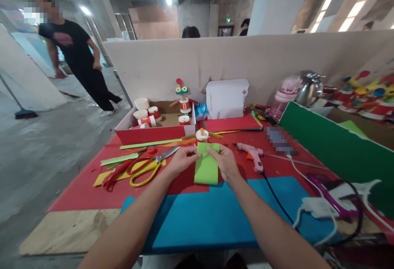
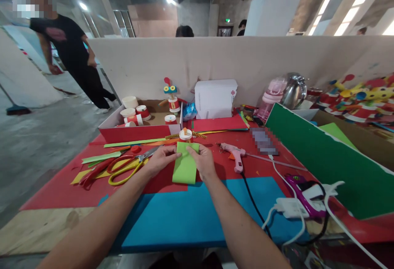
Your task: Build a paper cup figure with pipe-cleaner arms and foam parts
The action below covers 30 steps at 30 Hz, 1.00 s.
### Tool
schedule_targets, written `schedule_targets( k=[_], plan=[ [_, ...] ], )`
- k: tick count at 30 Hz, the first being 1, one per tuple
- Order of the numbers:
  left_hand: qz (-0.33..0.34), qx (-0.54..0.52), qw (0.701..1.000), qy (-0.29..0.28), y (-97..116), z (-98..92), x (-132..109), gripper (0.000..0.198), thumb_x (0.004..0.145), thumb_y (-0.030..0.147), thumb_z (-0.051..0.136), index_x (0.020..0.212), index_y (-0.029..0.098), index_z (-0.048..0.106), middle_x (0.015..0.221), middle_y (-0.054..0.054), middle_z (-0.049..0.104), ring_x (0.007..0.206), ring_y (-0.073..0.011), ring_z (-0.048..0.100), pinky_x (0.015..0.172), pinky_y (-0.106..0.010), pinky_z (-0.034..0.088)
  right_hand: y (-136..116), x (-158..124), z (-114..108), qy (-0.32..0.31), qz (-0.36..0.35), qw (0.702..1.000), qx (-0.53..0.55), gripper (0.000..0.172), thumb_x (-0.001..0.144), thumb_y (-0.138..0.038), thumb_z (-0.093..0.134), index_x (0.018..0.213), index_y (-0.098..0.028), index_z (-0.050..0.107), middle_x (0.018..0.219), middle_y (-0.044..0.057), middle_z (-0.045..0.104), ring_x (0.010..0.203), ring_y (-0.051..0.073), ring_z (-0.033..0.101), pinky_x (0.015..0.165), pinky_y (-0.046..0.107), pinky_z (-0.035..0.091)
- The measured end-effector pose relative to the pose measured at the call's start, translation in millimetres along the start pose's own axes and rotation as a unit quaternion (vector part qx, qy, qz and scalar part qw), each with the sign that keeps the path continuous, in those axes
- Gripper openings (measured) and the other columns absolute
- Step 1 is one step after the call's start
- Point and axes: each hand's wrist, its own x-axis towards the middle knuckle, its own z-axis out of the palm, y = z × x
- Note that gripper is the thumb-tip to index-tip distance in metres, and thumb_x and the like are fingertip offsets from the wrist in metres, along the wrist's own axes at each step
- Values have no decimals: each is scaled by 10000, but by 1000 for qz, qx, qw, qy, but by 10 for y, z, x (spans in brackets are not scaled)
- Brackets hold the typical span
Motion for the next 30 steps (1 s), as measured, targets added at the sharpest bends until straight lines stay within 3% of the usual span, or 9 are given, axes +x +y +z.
schedule_targets(
  k=[6,10,12,16,19,21,25,30],
  plan=[
    [24,55,998,-7,72,-28,-21,342,670,419,709,556,159,518,609,11,518,610,-116,451,613,-245,387,-119,54,-109,-24,-2,991,-132,243,536,-366,828,669,-193,721,591,-26,693,531,138,592,543,249,455],
    [26,78,996,-39,116,-11,-41,331,671,403,720,565,161,521,619,12,518,615,-117,456,604,-235,386,-202,68,-217,-88,7,973,-213,178,600,-350,778,600,-183,715,569,-33,679,517,127,569,521,236,417],
    [27,44,998,-35,117,-13,-48,306,689,429,714,658,162,568,694,-1,565,674,-132,500,648,-239,414,-205,93,-276,-88,17,977,-193,189,590,-353,785,603,-176,718,577,-23,684,530,133,581,541,242,427],
    [68,-57,996,33,94,-93,-52,369,768,535,634,766,166,628,1021,-77,632,943,-198,564,826,-286,446,-174,178,-392,-1,32,996,-89,243,486,-321,851,616,-172,710,590,-1,697,552,154,613,586,273,467],
    [62,-83,995,-1,62,-157,-47,494,835,609,515,719,150,656,1195,-115,594,1065,-235,553,899,-316,438,-175,231,-455,32,27,998,-40,287,446,-311,874,633,-179,702,602,2,703,573,175,632,612,304,495],
    [57,-97,994,-7,40,-157,-38,492,841,624,502,821,160,665,1209,-111,592,1068,-229,560,909,-326,441,-189,247,-471,41,13,999,-28,313,442,-344,875,650,-190,699,615,-5,708,616,185,649,654,313,512],
    [48,-185,979,66,22,-61,-15,577,721,657,635,1086,217,558,1262,-103,561,982,-198,599,823,-318,488,-209,239,-417,81,-53,994,44,312,482,-410,856,674,-238,680,701,-29,736,726,187,676,736,315,531],
    [9,-217,976,7,27,44,-26,794,504,589,817,1131,189,538,1221,-138,601,1027,-252,608,829,-324,485,-129,204,-257,98,-96,987,82,297,523,-417,832,727,-246,700,741,-26,742,757,179,676,772,312,535]
  ],
)
